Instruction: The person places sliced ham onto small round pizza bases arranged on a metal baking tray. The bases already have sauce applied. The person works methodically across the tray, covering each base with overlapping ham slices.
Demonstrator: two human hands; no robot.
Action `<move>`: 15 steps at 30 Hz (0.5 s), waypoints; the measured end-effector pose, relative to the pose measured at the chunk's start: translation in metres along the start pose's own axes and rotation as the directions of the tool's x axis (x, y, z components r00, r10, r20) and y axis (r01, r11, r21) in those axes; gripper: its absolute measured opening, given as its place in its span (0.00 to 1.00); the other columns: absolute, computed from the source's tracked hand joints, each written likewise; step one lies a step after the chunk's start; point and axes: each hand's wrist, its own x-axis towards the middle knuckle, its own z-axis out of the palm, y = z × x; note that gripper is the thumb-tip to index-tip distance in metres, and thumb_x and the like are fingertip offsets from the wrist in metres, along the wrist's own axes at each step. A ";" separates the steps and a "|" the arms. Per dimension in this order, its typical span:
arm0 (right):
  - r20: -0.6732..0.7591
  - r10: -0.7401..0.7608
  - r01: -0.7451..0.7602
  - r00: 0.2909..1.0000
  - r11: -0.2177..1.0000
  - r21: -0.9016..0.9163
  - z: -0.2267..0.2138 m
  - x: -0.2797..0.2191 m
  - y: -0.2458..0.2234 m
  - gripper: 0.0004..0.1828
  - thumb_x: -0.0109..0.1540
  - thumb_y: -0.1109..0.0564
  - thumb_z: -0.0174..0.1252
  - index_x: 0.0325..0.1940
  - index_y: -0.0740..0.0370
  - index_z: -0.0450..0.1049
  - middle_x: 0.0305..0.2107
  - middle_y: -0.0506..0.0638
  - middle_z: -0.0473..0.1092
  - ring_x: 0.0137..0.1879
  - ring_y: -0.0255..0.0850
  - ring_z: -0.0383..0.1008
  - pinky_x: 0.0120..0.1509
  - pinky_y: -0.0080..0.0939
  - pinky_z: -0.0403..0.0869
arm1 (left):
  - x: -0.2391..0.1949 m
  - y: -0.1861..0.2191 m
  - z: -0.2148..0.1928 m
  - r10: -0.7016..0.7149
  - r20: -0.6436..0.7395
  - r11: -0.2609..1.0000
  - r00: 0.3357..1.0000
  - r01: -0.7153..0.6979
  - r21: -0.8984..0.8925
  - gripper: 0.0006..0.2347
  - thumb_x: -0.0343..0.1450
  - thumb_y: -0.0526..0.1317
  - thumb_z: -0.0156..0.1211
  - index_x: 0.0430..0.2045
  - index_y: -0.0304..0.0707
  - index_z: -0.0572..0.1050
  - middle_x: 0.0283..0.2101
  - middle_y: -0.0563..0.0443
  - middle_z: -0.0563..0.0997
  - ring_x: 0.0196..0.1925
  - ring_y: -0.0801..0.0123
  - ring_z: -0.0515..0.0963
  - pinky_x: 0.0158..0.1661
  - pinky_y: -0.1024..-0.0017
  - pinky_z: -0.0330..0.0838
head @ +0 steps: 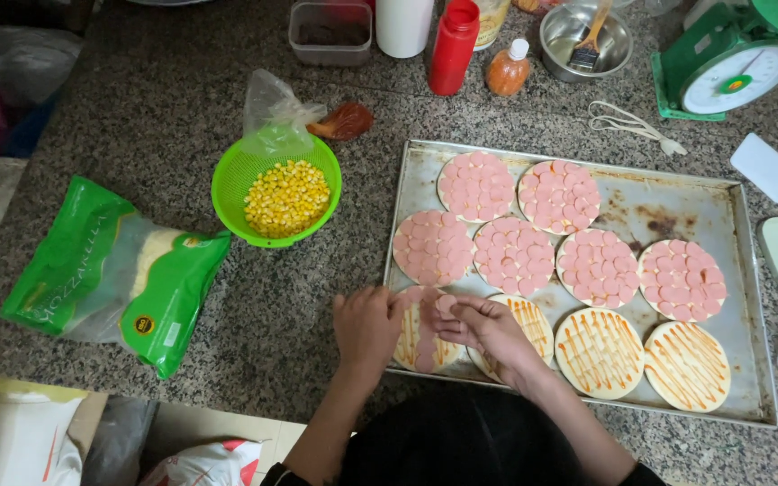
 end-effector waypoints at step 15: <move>0.068 0.052 -0.056 0.996 0.997 0.057 0.005 0.009 0.009 0.16 0.74 0.59 0.58 0.55 0.78 0.82 0.40 0.69 0.83 0.48 0.61 0.89 0.60 0.66 0.87 | 0.002 0.047 -0.060 0.550 -0.213 0.825 0.808 -0.565 -0.013 0.06 0.81 0.41 0.61 0.34 0.43 0.81 0.35 0.53 0.75 0.35 0.60 0.80 0.45 0.63 0.73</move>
